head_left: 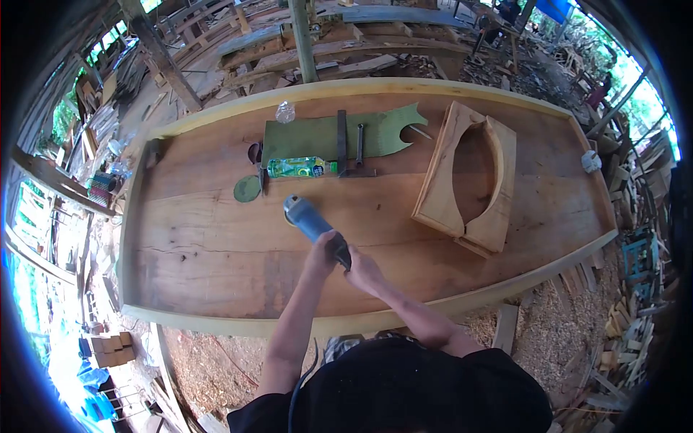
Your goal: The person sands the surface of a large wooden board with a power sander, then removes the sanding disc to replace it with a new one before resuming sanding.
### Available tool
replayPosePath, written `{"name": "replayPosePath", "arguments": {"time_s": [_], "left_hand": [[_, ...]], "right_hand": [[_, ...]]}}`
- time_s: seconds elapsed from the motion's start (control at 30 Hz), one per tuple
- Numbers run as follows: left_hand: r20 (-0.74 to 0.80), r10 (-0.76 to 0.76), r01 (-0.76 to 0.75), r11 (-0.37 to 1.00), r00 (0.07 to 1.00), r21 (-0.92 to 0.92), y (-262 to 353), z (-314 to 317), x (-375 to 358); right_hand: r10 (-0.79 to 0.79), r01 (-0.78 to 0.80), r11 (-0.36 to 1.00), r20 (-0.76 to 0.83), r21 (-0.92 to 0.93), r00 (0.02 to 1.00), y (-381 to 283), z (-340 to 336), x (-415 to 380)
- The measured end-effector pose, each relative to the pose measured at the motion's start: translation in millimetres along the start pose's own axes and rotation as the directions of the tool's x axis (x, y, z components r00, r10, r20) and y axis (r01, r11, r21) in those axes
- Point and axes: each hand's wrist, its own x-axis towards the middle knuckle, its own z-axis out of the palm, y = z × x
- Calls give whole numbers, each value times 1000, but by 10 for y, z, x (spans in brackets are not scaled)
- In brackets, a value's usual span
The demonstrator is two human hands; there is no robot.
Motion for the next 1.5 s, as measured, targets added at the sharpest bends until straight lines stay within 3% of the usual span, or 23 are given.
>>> {"name": "replayPosePath", "arguments": {"time_s": [0.2, 0.27, 0.37, 0.43, 0.6, 0.67, 0.73, 0.83, 0.97, 1.07, 1.13, 1.27, 1.3, 1.5], "left_hand": [[-48, 14, -16, 999, 999, -33, -530, -9, -578], [-7, -40, 40, 997, 999, -70, -825, 97, -736], [63, -201, 208, 971, 977, -120, -1232, 234, -801], [85, -263, 272, 955, 961, -117, -1380, 447, -822], [102, -385, 379, 922, 917, 74, -1421, 806, -466], [162, -369, 360, 929, 915, 79, -1333, 821, -210], [111, -300, 273, 939, 948, 208, -1159, 803, 39], [128, -204, 174, 962, 971, 212, -820, 700, 272], [99, -161, 139, 970, 982, 201, -505, 563, 132], [91, -139, 126, 982, 986, 139, -638, 429, -131], [82, -141, 126, 979, 987, 161, -830, 321, -310], [19, -313, 310, 946, 950, 95, -1286, 405, -632], [76, -371, 366, 928, 926, 70, -1338, 448, -658], [72, -321, 314, 945, 945, 89, -1229, 569, -540]], "right_hand": [[-100, 100, 995, 43, 6, 994, 244, -82, -655], [-120, 120, 993, 48, 1, 992, 428, -219, -953], [-45, 42, 998, 66, 46, 997, 710, -454, -1364], [-1, 2, 999, -33, 41, 999, 685, -691, -1603], [174, -179, 983, -107, -47, 979, 862, -786, -1490], [243, -251, 966, -114, -59, 963, 906, -761, -1265], [171, -186, 981, -209, -53, 963, 899, -659, -983], [113, -113, 994, -206, 12, 972, 845, -484, -527], [134, -132, 991, -148, 18, 980, 462, -385, -415], [124, -127, 992, -115, -14, 986, 498, -259, -627], [118, -118, 993, -100, 5, 988, 585, -228, -906], [105, -105, 994, -113, 5, 988, 726, -400, -1486], [105, -106, 994, -110, 4, 988, 771, -464, -1537], [186, -189, 973, -39, -134, 982, 809, -616, -1353]]}}
